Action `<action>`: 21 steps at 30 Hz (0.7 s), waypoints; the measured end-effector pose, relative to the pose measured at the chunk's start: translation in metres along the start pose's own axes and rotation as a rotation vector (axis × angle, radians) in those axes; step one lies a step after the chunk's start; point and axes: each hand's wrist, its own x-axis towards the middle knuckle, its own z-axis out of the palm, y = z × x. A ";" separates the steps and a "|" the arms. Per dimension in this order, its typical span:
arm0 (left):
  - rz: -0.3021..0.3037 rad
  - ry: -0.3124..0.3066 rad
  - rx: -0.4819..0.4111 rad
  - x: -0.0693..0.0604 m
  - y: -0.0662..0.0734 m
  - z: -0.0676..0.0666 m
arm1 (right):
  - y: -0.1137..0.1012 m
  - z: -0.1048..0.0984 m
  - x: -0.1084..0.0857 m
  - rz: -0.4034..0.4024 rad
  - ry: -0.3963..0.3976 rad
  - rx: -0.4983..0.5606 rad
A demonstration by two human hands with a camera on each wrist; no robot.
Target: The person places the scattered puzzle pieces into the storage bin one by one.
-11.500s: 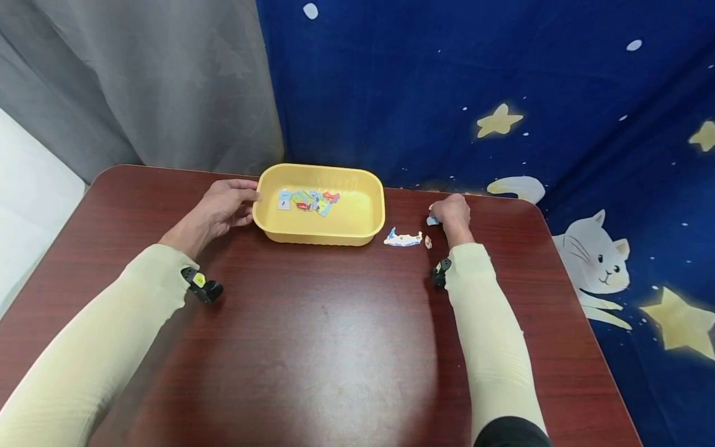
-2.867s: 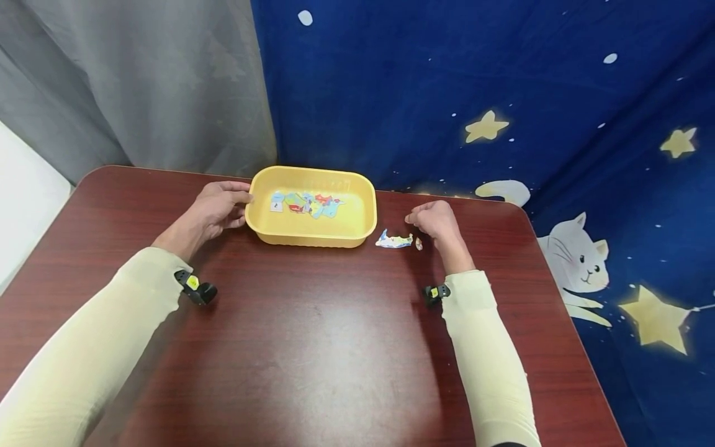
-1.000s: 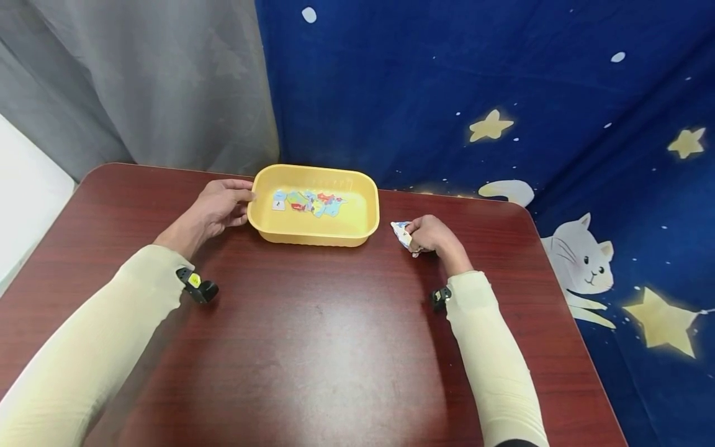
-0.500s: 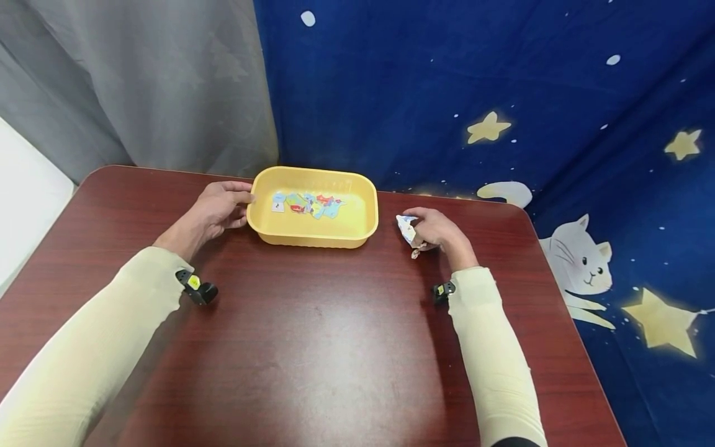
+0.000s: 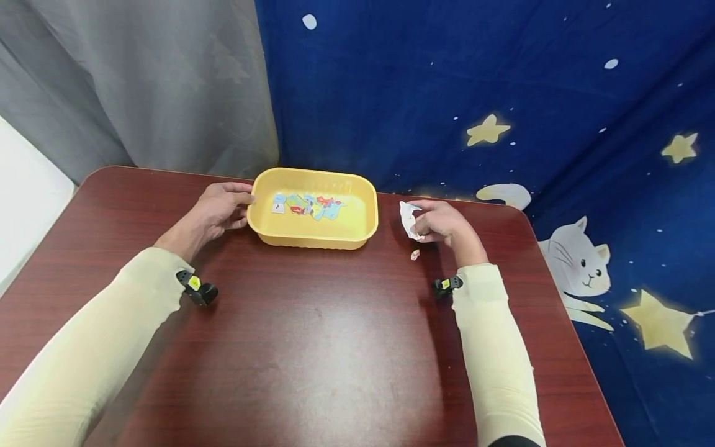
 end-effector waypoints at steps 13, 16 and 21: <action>-0.007 0.006 0.006 -0.001 -0.001 0.001 | -0.002 -0.006 0.003 0.003 -0.069 0.318; -0.004 0.008 0.006 -0.001 0.000 0.001 | -0.003 -0.006 0.004 0.005 -0.068 0.352; -0.002 0.006 0.004 -0.001 0.001 0.001 | -0.006 -0.004 0.008 0.006 -0.057 0.410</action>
